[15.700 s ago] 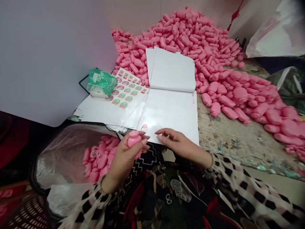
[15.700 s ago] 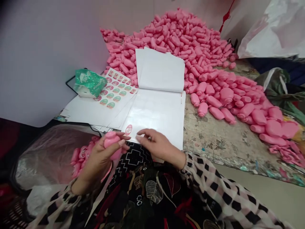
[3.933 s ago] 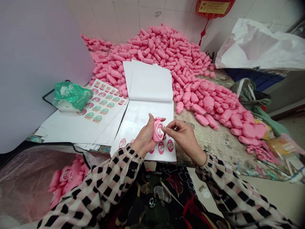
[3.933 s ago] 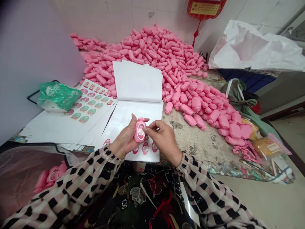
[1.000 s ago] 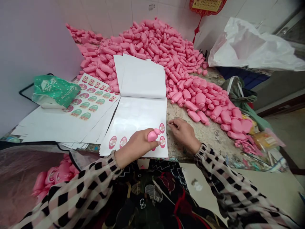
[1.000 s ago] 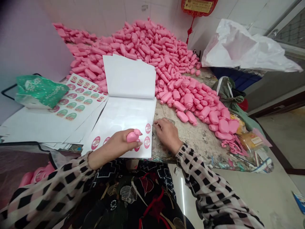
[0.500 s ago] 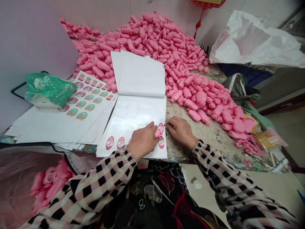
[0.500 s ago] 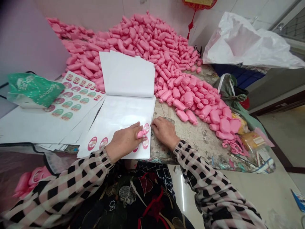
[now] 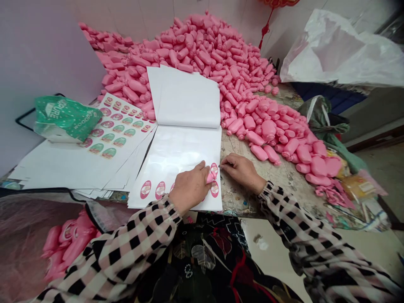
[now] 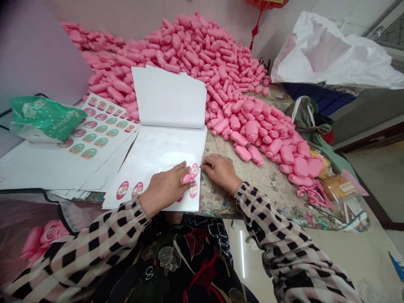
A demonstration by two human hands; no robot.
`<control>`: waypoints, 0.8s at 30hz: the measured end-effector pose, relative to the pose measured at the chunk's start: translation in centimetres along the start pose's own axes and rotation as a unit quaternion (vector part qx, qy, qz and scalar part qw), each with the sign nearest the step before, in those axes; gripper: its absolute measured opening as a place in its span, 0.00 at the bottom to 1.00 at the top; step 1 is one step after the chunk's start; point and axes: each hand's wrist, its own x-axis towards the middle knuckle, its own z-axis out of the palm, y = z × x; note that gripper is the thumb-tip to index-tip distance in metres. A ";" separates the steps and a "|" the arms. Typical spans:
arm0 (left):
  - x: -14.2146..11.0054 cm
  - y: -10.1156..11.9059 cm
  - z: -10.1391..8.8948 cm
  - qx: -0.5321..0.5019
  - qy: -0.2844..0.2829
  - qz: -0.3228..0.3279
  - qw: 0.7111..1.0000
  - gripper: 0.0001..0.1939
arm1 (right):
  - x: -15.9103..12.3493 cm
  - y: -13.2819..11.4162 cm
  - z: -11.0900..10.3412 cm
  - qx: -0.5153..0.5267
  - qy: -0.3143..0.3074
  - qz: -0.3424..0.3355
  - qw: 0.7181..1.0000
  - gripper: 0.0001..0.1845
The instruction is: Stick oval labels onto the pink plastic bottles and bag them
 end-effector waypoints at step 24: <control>1.0 -1.1 -1.9 -0.020 -0.140 0.103 0.984 0.28 | -1.5 -3.0 1.8 -0.009 0.136 0.092 0.986 0.12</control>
